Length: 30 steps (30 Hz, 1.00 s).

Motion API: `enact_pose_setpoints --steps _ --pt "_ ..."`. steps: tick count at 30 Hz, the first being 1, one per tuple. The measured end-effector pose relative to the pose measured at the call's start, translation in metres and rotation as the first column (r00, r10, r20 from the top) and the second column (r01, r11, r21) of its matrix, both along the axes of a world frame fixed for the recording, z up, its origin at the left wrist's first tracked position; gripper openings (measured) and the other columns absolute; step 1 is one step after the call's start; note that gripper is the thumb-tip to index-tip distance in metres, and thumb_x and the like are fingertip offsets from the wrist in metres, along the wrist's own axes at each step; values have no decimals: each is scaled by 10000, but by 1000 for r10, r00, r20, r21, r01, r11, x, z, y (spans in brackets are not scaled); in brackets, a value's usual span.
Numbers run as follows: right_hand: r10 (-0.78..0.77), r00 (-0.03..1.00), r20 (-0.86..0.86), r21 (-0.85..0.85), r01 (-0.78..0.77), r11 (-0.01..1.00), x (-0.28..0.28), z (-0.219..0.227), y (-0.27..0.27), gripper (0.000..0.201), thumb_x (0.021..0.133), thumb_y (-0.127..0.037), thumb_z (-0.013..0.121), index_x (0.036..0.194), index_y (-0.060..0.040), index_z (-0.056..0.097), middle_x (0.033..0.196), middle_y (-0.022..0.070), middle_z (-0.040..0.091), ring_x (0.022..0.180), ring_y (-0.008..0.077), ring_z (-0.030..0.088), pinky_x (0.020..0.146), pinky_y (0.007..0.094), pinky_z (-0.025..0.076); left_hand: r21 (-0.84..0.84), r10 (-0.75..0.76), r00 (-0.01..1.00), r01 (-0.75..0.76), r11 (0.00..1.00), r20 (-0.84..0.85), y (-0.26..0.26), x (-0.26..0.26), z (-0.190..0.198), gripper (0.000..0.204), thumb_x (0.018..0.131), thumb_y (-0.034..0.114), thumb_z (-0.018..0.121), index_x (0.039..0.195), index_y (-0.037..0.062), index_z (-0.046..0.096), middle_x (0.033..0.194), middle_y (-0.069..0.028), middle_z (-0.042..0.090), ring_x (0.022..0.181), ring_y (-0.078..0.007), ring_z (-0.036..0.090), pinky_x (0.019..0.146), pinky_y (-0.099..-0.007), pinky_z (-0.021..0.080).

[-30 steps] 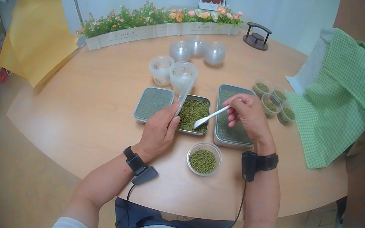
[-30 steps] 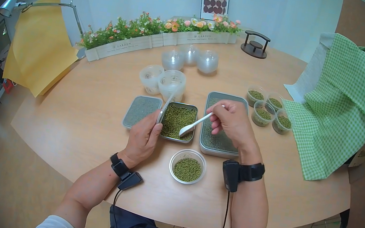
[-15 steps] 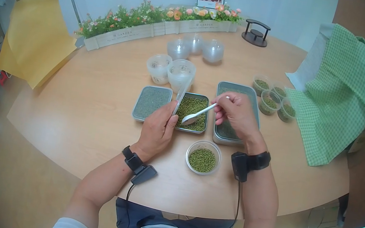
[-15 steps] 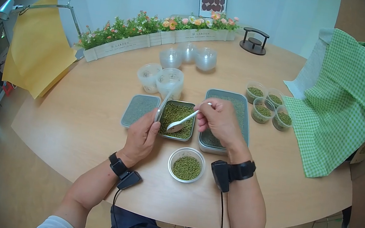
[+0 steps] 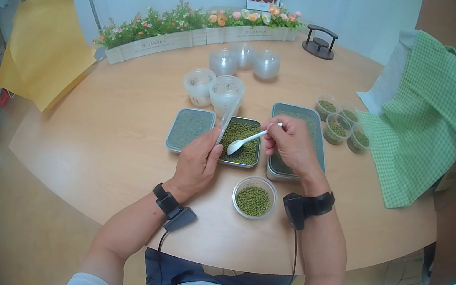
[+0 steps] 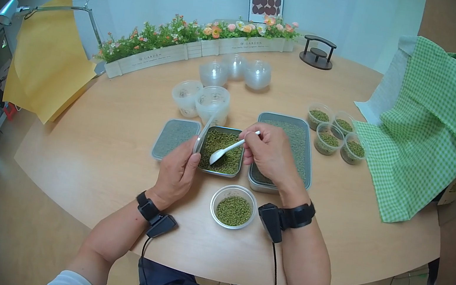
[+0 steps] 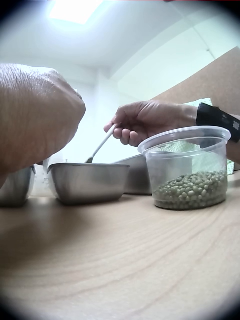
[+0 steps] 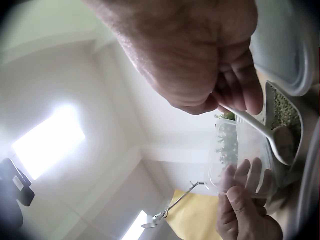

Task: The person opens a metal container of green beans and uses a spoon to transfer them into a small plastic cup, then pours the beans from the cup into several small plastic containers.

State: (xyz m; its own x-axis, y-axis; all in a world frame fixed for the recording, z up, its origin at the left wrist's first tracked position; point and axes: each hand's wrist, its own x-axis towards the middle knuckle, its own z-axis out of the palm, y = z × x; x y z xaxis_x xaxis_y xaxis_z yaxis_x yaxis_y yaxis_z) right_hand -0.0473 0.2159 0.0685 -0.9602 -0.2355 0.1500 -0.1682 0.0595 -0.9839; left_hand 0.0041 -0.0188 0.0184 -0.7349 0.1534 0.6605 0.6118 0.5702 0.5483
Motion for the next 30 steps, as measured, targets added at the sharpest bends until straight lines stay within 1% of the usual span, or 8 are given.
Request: enact_pose_setpoints --steps 7,9,10,13,15,21,25,30 --pt "-78 997 -19 63 79 995 15 33 14 221 953 -145 558 901 31 681 691 28 622 562 81 604 490 240 527 2 -5 1000 5 1000 -30 -1 -1 -2 341 1021 149 556 1300 -46 585 1215 -252 654 1081 -411 652 937 -432 524" --pt "-73 997 -36 283 80 956 19 34 8 221 948 -149 568 889 31 683 691 31 621 544 80 596 485 242 524 -6 -1 999 1 1000 -33 -1 -1 -2 342 1021 149 557 1300 -46 585 1216 -252 654 1082 -412 652 936 -432 525" --pt "-74 997 -38 282 82 956 18 32 5 221 948 -149 568 889 31 683 691 31 621 544 80 596 485 242 524 -12 5 999 -5 1000 -34 -1 -1 -2 342 1020 150 557 1300 -46 585 1217 -252 654 1084 -412 652 934 -433 526" --pt "-71 997 -23 182 74 980 12 22 2 197 970 -136 566 930 3 700 721 21 613 562 78 590 502 227 533 -14 14 1000 -15 1000 -14 -1 -1 -3 345 1022 154 556 1302 -45 585 1217 -253 653 1086 -412 651 933 -433 526" --pt "-97 995 1 -33 97 995 9 19 4 200 971 -132 569 939 18 697 727 25 615 566 79 592 509 229 538 -11 3 1000 -3 1000 -18 -1 -2 -2 345 1023 156 555 1303 -44 584 1217 -253 653 1087 -413 650 935 -434 525" --pt "-168 986 1 -77 168 983 -6 -6 2 242 966 -161 581 932 46 701 712 31 622 571 86 603 502 243 541 -10 -3 1000 2 1000 -6 1 0 1 346 1022 157 556 1302 -45 583 1218 -253 653 1095 -412 646 947 -437 518" --pt "-207 978 10 -143 206 968 0 8 8 249 969 -172 596 933 49 705 712 33 623 570 81 599 502 235 539 -10 -6 1000 6 1000 -16 -1 -1 -2 347 1019 154 560 1302 -47 581 1219 -254 653 1097 -410 647 949 -435 518" --pt "-309 945 -105 -118 296 948 0 7 5 264 973 -195 623 888 38 711 710 32 630 560 75 595 494 239 539 -8 -5 1000 5 1000 -25 0 -1 -2 349 1018 154 563 1302 -47 582 1216 -254 654 1098 -411 648 951 -434 520"
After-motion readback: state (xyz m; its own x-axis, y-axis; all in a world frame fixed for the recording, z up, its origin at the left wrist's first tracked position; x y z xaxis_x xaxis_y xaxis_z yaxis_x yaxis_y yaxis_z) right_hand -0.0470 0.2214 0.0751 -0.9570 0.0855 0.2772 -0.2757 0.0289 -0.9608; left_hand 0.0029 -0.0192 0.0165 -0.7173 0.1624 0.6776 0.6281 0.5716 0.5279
